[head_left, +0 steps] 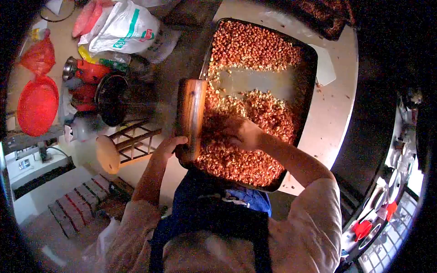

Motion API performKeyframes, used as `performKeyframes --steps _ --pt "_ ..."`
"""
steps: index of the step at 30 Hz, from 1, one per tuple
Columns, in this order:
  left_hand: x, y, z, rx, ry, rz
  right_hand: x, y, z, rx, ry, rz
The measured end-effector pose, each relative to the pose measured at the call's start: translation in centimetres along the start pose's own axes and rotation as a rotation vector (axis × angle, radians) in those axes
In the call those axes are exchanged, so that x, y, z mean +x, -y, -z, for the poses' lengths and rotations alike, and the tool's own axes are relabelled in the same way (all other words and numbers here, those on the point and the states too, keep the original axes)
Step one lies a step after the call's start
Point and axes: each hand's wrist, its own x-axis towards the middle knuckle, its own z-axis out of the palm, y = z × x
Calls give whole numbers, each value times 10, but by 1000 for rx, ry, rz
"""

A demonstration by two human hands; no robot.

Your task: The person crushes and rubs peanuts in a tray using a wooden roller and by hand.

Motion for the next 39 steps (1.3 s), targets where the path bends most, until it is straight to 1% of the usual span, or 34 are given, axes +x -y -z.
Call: performKeyframes --steps 1,2,4,6,8,10,11,13,14,15,16,18,19,20,21,22,23,24,25,26,27,28,29,30,31,32,33,34,36,37,38,39 --pt "-2 -1 1 9 1 -11 -8 2 -2 -23 -79 148" --pt "-2 -3 4 -22 54 51 -17 8 -7 -26 -71 147" --pt "-3 -5 4 -63 106 105 -32 25 -10 -138 -120 143" --pt "-4 -6 4 -64 77 134 -32 28 0 -136 -84 132" --pt "-3 -3 2 -35 23 114 -11 10 11 -384 -236 51" --pt "1 4 7 4 -21 91 39 -49 15 -395 -322 -75" --pt "8 13 12 -38 12 71 67 -95 0 -368 -280 -217" --pt "16 21 16 -71 38 53 106 -113 -2 -401 -140 -390" --pt "20 25 13 -123 79 -33 119 -116 0 -462 -42 -422" --pt "19 24 7 -175 118 -116 139 -111 -5 -365 -150 -362" --pt "15 22 5 -170 112 -109 144 -108 -7 -355 -152 -361" --pt "9 13 -1 -116 27 -106 146 -96 5 -455 109 -432" --pt "8 11 -1 -123 30 -105 143 -104 3 -499 158 -414" --pt "8 10 -2 -116 58 -83 135 -128 -8 -507 166 -417" --pt "9 10 -2 -110 86 -63 126 -172 -32 -302 -58 -420" --pt "9 10 -3 -121 88 -67 126 -140 -14 -93 -280 -416" --pt "9 10 -2 -121 88 -60 111 -113 19 59 -8 -732" --pt "9 11 -1 -122 87 -56 99 -117 18 -97 -90 -564" --pt "10 13 1 -131 85 -61 91 -101 28 -277 -185 -408" --pt "13 16 2 -140 97 -90 79 -86 44 -249 -91 -519" --pt "19 20 2 -146 111 -118 77 -88 45 -256 -89 -522" --pt "29 32 10 -152 113 -120 74 -94 46 -326 -136 -490" --pt "39 48 22 -103 91 -27 72 -100 44 -394 -182 -454" --pt "44 58 30 -52 64 65 75 -101 43 -394 -178 -447" --pt "34 43 19 -53 55 63 79 -100 39 -346 -233 -412" --pt "23 26 9 -77 39 10 83 -100 37 -293 -291 -378" --pt "15 12 2 -95 26 -44 93 -107 26 -415 -168 -455" --pt "16 14 5 -83 24 -44 103 -115 16 -539 -34 -515" --pt "26 23 12 -40 45 -89 113 -140 -9 -484 -86 -399" --pt "26 21 11 -30 52 -89 121 -117 -5 -469 -21 -523" --pt "26 21 10 -34 36 -43 123 -96 4 -469 -29 -531" --pt "24 22 9 -41 18 4 124 -82 11 -413 32 -605"
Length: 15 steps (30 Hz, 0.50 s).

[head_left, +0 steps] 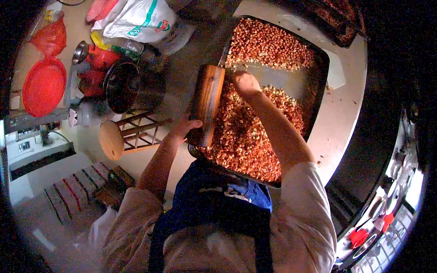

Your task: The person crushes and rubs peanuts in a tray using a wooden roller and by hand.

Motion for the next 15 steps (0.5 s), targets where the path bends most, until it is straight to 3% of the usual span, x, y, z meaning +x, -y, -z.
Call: performKeyframes --steps 3,4,6,7,9,11,15 --pt "-1 -3 -1 -45 19 21 8 -12 -22 -36 81 -17" --pt "0 -3 -2 -45 24 17 24 -36 -62 -149 -64 32" --pt "1 -1 -1 -43 22 -19 13 -27 -28 150 82 -76" --pt "4 0 0 -48 23 -22 3 -25 -23 145 83 -75" --pt "6 2 5 -42 101 25 -19 -15 -17 386 -127 -361" --pt "0 -2 2 -29 84 25 -36 -5 -5 392 -229 -313" --pt "1 -3 4 -46 98 63 -17 -8 -8 499 -56 -261"
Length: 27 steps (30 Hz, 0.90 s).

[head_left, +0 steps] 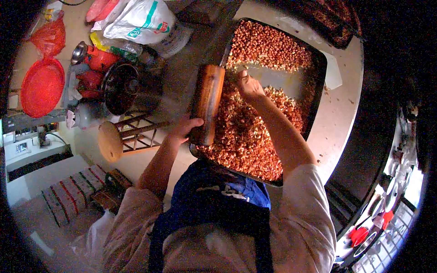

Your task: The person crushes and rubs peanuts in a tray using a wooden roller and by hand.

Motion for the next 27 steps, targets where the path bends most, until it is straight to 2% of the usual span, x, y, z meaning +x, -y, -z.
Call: performKeyframes --steps 4,6,9,12,14,17,19,20,21,22,23,24,26,27 --pt "5 6 1 35 -128 62 11 17 -7 36 47 -33" --pt "1 3 -3 -17 -109 -21 7 25 -4 59 51 -59" --pt "-7 -6 -10 -51 -23 -60 8 32 -6 -37 153 66" --pt "-5 -3 -11 -46 -42 -63 30 13 -31 -117 227 203" --pt "2 2 -6 -75 -18 -48 54 -12 -61 -78 142 277" --pt "9 3 -1 -26 0 -4 111 -91 -136 160 -203 470" --pt "-10 -14 -19 58 1 20 46 -37 -70 9 -46 287" --pt "-46 -46 -49 226 -185 82 8 -3 -31 -79 38 205" --pt "-65 -63 -66 391 -371 140 -3 -5 -24 -79 19 128" --pt "-61 -58 -58 398 -346 138 -18 -8 -19 -80 3 47" --pt "-52 -50 -42 355 -174 117 -37 -11 -18 -77 -112 79" --pt "-52 -47 -42 343 -158 127 -56 -13 -16 -79 -230 115" --pt "-52 -48 -43 334 -120 132 -81 -32 -12 -216 -234 124" --pt "-51 -50 -38 360 -30 75 -94 -39 -14 -208 -290 195"
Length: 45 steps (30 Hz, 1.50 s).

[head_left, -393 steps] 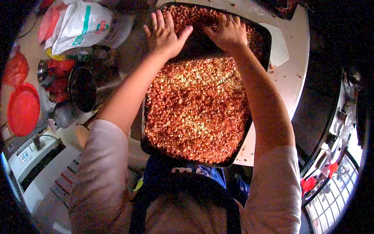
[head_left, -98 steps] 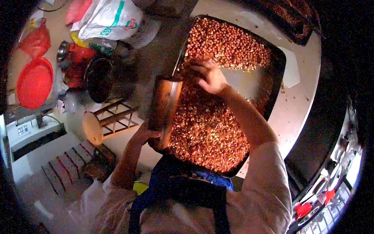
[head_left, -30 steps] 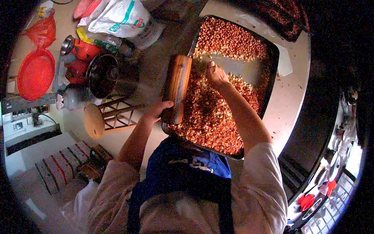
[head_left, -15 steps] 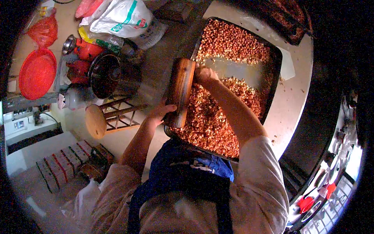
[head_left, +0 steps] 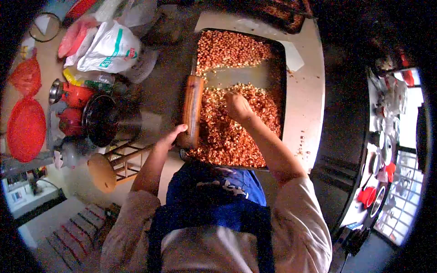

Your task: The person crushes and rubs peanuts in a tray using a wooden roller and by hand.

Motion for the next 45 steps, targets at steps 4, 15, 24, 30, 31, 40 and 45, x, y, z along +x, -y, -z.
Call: performKeyframes --steps 4,15,24,30,31,40,45 --pt "10 7 11 12 82 2 -51 3 15 -42 13 -43" --pt "46 46 23 -79 21 74 -76 -7 36 39 -163 52" --pt "66 74 37 -134 -102 94 -1 -122 67 -50 -87 -114" --pt "67 75 36 -151 -49 35 82 -237 63 -245 -364 9" --pt "65 70 33 -158 -1 0 92 -233 70 -332 -376 -91" --pt "38 34 16 -71 -35 -2 -20 -188 23 -88 -291 120" --pt "-21 -28 -24 1 -151 -68 -81 -89 38 240 -36 223"
